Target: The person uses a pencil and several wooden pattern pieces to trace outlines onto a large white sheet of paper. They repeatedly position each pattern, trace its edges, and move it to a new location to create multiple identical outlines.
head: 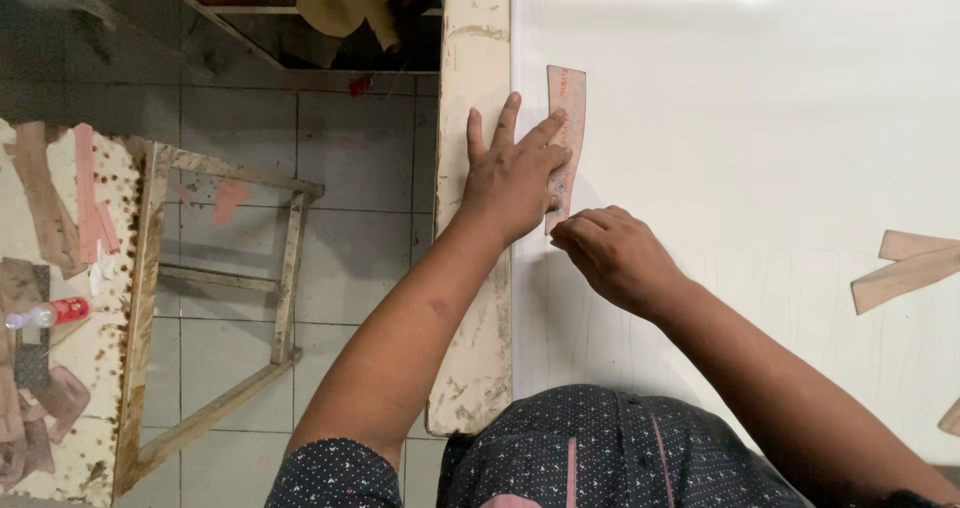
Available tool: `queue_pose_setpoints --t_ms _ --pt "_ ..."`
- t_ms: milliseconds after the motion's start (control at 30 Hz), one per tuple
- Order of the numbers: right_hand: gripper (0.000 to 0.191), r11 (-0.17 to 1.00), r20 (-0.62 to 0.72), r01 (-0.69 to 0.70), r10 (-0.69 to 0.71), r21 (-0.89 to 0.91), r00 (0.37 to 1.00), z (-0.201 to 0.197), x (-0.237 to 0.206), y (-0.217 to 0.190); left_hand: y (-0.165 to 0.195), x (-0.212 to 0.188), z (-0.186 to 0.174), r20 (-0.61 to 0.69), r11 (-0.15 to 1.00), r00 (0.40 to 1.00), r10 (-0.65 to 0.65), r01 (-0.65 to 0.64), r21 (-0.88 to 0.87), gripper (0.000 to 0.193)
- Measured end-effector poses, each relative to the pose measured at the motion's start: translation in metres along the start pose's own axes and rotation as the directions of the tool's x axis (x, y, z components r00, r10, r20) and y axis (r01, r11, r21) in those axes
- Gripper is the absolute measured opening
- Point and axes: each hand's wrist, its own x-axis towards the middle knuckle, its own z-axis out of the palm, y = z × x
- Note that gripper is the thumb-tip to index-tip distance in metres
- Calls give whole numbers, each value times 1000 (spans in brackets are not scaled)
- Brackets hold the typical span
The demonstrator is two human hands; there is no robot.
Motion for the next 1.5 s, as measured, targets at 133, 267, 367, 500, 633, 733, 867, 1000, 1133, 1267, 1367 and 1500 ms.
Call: queue_pose_setpoints --t_ms 133,267,367,500,633,733,867,1000,1133,1267,1367,1500 --pt "11 1000 6 -3 3 21 1000 -2 1 0 -2 1 3 -23 1000 1000 7 -7 -18 39" --pt "10 995 67 -83 87 -57 994 -1 5 -2 -2 3 6 -33 999 999 -5 4 -31 28" --pt "10 994 -50 1 -7 -107 999 -2 17 1 -3 4 7 -24 999 1000 -17 17 -32 24" --pt "9 991 -149 -70 53 -111 987 -9 39 12 -5 5 6 -40 997 999 -34 31 -77 24" --pt "8 998 -239 -66 59 -18 969 -14 40 18 -7 6 8 -44 997 998 -36 33 -71 33" --pt "9 980 -267 -172 194 104 944 -15 29 21 -8 7 10 -16 996 999 -43 41 -81 28" --pt "11 969 -246 -184 221 162 944 -13 21 23 -8 8 11 10 997 999 -45 45 -64 26" --pt "8 991 -274 -121 130 48 953 -12 18 20 -6 7 10 -5 997 999 -46 46 -64 26" --pt "7 996 -244 -70 54 -58 968 -13 17 16 -3 7 10 -12 996 999 -51 50 -70 25" --pt "14 953 -122 -288 298 98 947 -20 15 20 0 7 11 -37 997 998 -47 45 -60 24" --pt "11 985 -147 -156 166 79 975 -17 9 18 0 6 13 -48 997 998 -32 29 -69 22" --pt "10 999 -187 -45 41 -13 981 -9 4 14 0 5 15 -75 999 997 -18 14 -50 23"
